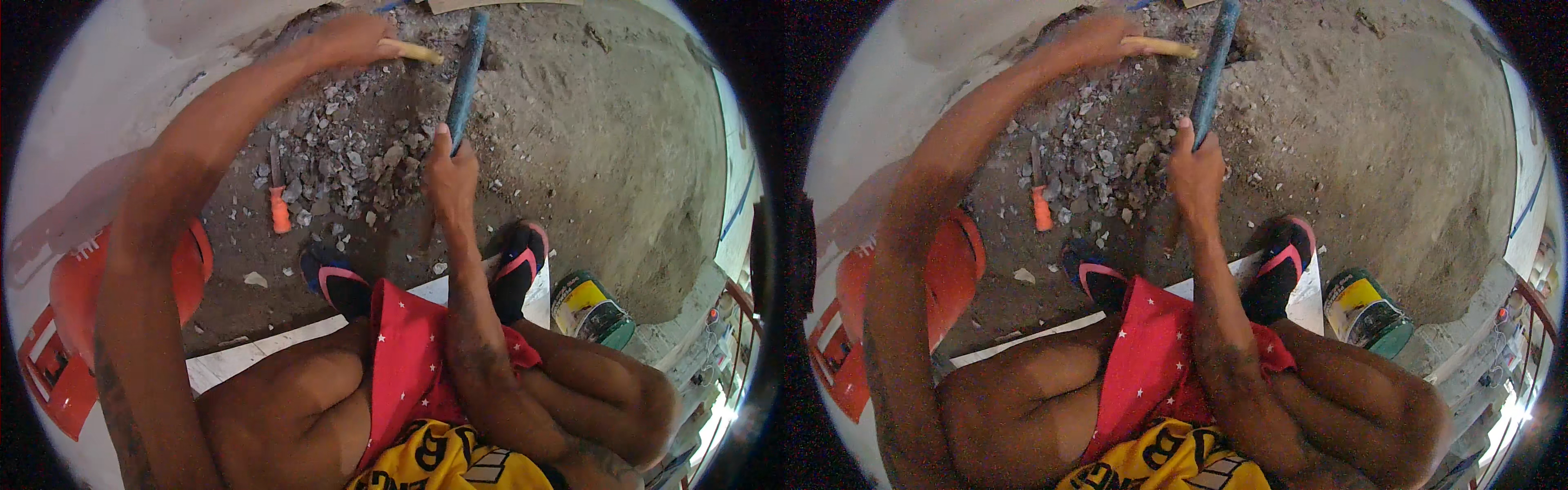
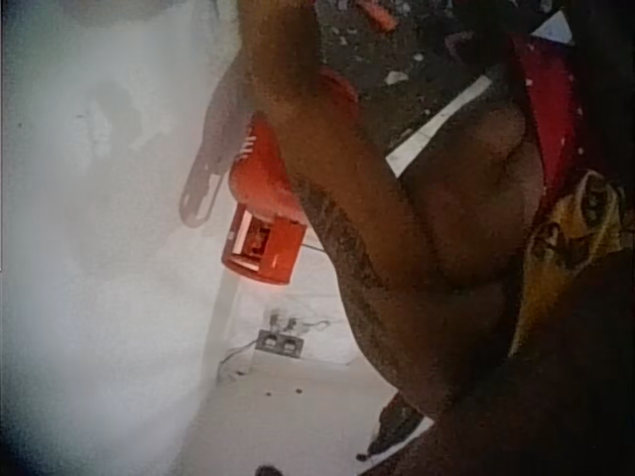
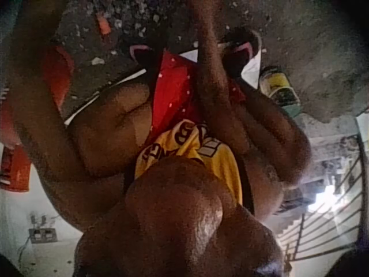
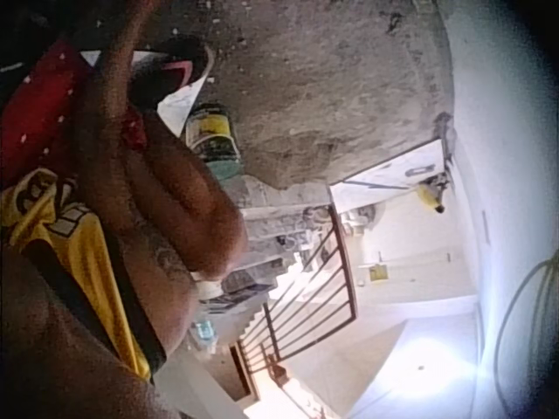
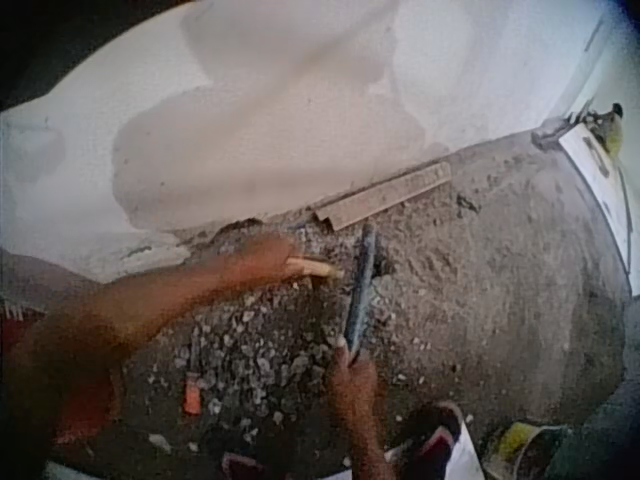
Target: The person strikes the top of a chisel with a hammer to break up concrete around a blue pipe in the floor.
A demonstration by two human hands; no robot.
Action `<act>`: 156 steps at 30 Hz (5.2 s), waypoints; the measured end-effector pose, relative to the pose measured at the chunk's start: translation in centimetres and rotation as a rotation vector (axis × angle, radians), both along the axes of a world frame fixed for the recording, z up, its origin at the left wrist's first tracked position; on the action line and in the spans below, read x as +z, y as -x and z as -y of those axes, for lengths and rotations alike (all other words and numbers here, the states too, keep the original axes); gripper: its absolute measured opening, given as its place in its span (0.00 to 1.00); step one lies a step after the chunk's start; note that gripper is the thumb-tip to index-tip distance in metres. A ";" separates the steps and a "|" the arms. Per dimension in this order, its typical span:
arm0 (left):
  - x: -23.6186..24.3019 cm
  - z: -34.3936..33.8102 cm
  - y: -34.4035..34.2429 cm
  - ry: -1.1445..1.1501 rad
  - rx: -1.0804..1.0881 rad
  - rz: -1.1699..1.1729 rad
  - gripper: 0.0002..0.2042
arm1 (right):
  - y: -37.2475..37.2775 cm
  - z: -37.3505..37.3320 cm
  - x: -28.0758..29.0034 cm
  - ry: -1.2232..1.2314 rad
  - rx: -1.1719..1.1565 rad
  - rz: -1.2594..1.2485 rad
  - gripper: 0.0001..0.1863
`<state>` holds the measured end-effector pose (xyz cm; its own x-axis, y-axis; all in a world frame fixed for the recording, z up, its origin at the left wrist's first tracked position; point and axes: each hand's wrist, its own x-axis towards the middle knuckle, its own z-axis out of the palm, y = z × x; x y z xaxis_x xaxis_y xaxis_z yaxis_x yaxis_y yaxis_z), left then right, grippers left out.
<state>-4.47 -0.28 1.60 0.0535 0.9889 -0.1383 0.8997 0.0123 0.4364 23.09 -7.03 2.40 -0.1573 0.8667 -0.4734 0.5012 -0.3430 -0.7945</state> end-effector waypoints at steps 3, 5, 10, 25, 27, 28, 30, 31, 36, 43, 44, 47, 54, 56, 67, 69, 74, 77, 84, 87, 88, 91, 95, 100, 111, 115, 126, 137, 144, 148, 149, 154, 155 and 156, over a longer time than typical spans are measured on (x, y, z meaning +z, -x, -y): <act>-0.8 1.4 3.0 -0.071 -0.146 -0.066 0.22 | 1.5 1.9 1.1 -0.031 -0.001 0.041 0.26; 0.1 0.9 2.8 -0.147 -0.214 -0.072 0.24 | 1.4 2.6 0.7 -0.035 0.013 0.078 0.26; 3.6 -1.6 1.3 0.286 -0.243 -0.360 0.21 | 0.3 2.3 0.0 0.071 0.090 0.152 0.25; 5.3 -0.2 -0.2 0.359 -0.172 -0.278 0.29 | 0.9 3.0 0.5 0.019 0.013 0.059 0.23; 6.6 -1.8 -2.9 0.301 -0.246 -0.311 0.29 | 0.6 2.0 0.7 -0.004 -0.029 0.055 0.23; 7.0 -2.6 -3.9 0.263 -0.321 -0.353 0.30 | 0.1 2.1 -0.3 -0.084 -0.017 0.043 0.22; 8.0 -2.8 -3.3 0.230 -0.339 -0.444 0.29 | 0.4 2.9 -1.5 -0.150 0.010 -0.003 0.21; 8.0 -3.4 -3.1 0.178 -0.366 -0.510 0.29 | 0.0 2.8 -1.8 -0.038 0.051 0.045 0.21; 1.9 -4.4 0.4 0.132 -0.223 -0.261 0.26 | 0.8 2.3 0.2 0.030 -0.086 -0.151 0.20; 3.4 -3.0 -2.3 0.318 -0.006 -0.240 0.24 | -0.3 -1.0 2.0 0.106 -0.120 -0.268 0.19; 3.6 -3.0 -2.2 0.315 -0.020 -0.257 0.24 | -0.2 -1.0 1.7 0.083 -0.105 -0.264 0.19; 4.6 -4.5 -4.2 0.291 -0.108 -0.303 0.24 | -1.3 -1.2 0.1 -0.041 -0.063 -0.131 0.20; 5.4 -4.6 -4.0 0.290 -0.136 -0.415 0.25 | -0.3 0.7 0.2 0.174 -0.011 -0.037 0.22; 4.0 -4.2 -1.9 0.267 -0.087 -0.440 0.25 | 0.1 0.5 0.2 0.152 -0.022 -0.113 0.23; 0.7 -4.3 -0.9 0.376 -0.177 -0.289 0.20 | -0.7 -1.2 0.6 0.102 -0.006 -0.160 0.21; 0.9 -4.2 -0.8 0.401 -0.322 -0.350 0.21 | -0.9 -1.5 1.0 0.093 -0.003 -0.128 0.21; 5.3 -4.7 -2.4 0.598 -0.040 -0.111 0.22 | -1.2 -2.4 3.0 0.177 -0.051 -0.189 0.20; 2.2 -3.9 -0.9 0.643 -0.021 -0.191 0.21 | -1.7 -3.2 2.2 0.094 0.002 -0.175 0.20; 4.1 1.1 -5.5 0.522 0.613 0.424 0.24 | -2.6 -7.4 6.1 -0.145 0.306 0.183 0.25; 2.7 1.3 -6.9 0.445 0.596 0.286 0.22 | -3.7 -13.2 9.6 -0.248 0.631 0.304 0.24; 1.2 1.8 -7.4 0.408 0.514 0.173 0.22 | -3.3 -14.8 10.8 -0.359 0.814 0.299 0.25; -2.1 2.9 -14.1 0.224 0.837 0.276 0.24 | -2.6 -20.1 13.9 -0.541 1.137 0.312 0.24; -1.0 1.7 -19.7 0.167 1.373 0.485 0.25 | 0.4 -24.7 18.2 -0.838 1.526 0.296 0.22; -3.0 1.0 -21.8 -0.031 1.423 0.518 0.23 | -0.9 -24.2 22.3 -0.759 1.536 0.506 0.23; -3.6 0.4 -23.1 -0.118 1.552 1.299 0.21 | -6.2 -22.3 9.6 -0.556 1.254 0.254 0.25; -6.9 -0.1 -22.3 -0.261 1.607 0.917 0.21 | -3.9 -22.6 9.6 -0.595 1.334 0.196 0.24; -4.3 1.4 -21.9 -0.101 1.507 0.867 0.20 | -3.3 -23.2 4.6 -0.835 1.358 0.190 0.25; -3.5 1.5 -22.2 -0.121 1.485 0.816 0.20 | -2.8 -22.7 9.0 -0.778 1.208 0.064 0.20; -4.9 1.5 -21.8 -0.111 1.479 0.759 0.19 | -5.3 -24.2 4.2 -0.700 1.301 0.292 0.22; -3.8 1.6 -21.8 -0.070 1.482 0.818 0.19 | -3.9 -22.5 8.0 -0.707 1.145 0.177 0.22; -3.6 1.4 -21.9 -0.074 1.478 0.823 0.19 | -3.9 -22.4 8.3 -0.713 1.102 0.139 0.22; -4.7 1.2 -21.9 -0.065 1.489 0.803 0.20 | -5.4 -23.9 3.8 -0.706 1.242 0.253 0.23; -4.7 1.4 -21.8 -0.068 1.489 0.797 0.20 | -5.3 -23.8 3.8 -0.625 1.210 0.314 0.23; -4.4 1.5 -21.8 -0.066 1.494 0.793 0.20 | -5.1 -23.7 4.9 -0.621 1.215 0.313 0.23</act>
